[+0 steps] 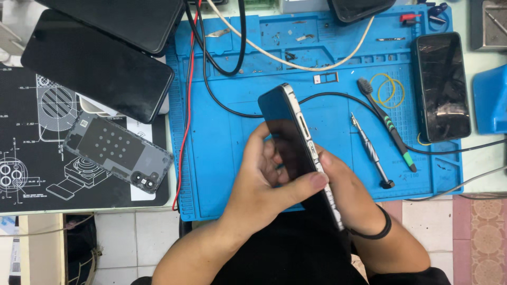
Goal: The person repairs a smartphone at a workbench. They use a screwdriver to remove screws from the opened phone, manipulate the battery and internal components, test the phone by powering it on, then press the screen assembly back onto the frame and continue working on the internals.
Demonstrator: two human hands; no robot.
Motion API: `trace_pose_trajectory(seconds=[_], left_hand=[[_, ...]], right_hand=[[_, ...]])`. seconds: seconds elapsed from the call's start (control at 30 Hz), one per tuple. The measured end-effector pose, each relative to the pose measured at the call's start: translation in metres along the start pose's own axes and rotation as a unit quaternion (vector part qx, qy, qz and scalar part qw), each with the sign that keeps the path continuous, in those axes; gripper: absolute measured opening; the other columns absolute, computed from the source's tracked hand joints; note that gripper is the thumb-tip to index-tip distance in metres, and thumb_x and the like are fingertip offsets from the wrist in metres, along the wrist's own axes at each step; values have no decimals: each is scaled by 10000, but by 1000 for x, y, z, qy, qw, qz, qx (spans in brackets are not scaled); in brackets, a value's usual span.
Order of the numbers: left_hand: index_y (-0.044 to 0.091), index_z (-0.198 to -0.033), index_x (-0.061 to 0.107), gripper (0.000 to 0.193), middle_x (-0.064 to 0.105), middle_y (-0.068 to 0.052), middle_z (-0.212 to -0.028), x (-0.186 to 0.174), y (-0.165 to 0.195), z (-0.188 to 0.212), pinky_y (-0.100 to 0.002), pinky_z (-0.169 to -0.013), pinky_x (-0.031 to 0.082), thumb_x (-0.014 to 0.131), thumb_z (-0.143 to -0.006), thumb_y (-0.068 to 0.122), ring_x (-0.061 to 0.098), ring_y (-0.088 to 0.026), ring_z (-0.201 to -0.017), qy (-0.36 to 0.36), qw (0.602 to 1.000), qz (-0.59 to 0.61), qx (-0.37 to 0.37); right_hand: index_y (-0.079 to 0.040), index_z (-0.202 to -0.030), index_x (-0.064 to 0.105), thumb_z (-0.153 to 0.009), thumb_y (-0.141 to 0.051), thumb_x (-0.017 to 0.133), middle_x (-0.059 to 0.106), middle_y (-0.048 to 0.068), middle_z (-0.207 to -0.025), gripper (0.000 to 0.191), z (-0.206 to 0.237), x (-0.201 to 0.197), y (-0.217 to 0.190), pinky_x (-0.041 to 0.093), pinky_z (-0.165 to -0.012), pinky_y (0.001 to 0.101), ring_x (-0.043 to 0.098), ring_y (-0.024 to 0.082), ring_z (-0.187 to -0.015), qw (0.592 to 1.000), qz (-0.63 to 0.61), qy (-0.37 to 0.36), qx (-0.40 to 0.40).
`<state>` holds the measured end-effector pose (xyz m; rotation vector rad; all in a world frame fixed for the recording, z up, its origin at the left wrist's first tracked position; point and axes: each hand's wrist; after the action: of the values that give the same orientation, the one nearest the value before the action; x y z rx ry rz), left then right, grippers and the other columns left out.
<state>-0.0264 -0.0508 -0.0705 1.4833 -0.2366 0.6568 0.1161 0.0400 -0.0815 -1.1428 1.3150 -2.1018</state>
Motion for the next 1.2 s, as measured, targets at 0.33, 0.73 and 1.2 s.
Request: trace_pose_trajectory(seconds=[0.33, 0.73, 1.2], left_hand=[[15, -1683, 117, 1023, 596, -131, -1254, 4, 8, -2, -341, -1017, 548, 769, -898, -58, 637, -175, -1159, 11, 999, 13, 42], [-6, -1618, 216, 972, 646, -119, -1293, 6, 11, -3, -344, -1067, 563, 823, -860, -61, 669, -177, -1194, -8, 997, -38, 62], [-7, -1584, 314, 855, 636, -74, -1272, 14, 25, -2, -309, -1074, 546, 820, -895, -19, 635, -131, -1185, -3, 993, -109, 50]], right_hand=[[55, -1127, 707, -1021, -44, 638, 699, 129, -1159, 161, 15, -1, -12, 556, -838, 268, 689, 165, -969, 930, 300, 161, -138], [84, -1099, 672, -906, 111, 718, 725, 126, -983, 201, 12, -16, -23, 573, -766, 246, 697, 128, -861, 977, 91, 146, -123], [67, -1064, 660, -926, 134, 690, 716, 123, -958, 156, 14, -33, -14, 585, -756, 263, 706, 138, -847, 981, 72, 125, -128]])
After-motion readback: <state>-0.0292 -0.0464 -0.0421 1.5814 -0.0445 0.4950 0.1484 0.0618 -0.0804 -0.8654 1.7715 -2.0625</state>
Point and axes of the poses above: each hand's wrist, its own z-axis away from the middle knuckle, its own x-axis out of the palm, y = z × x
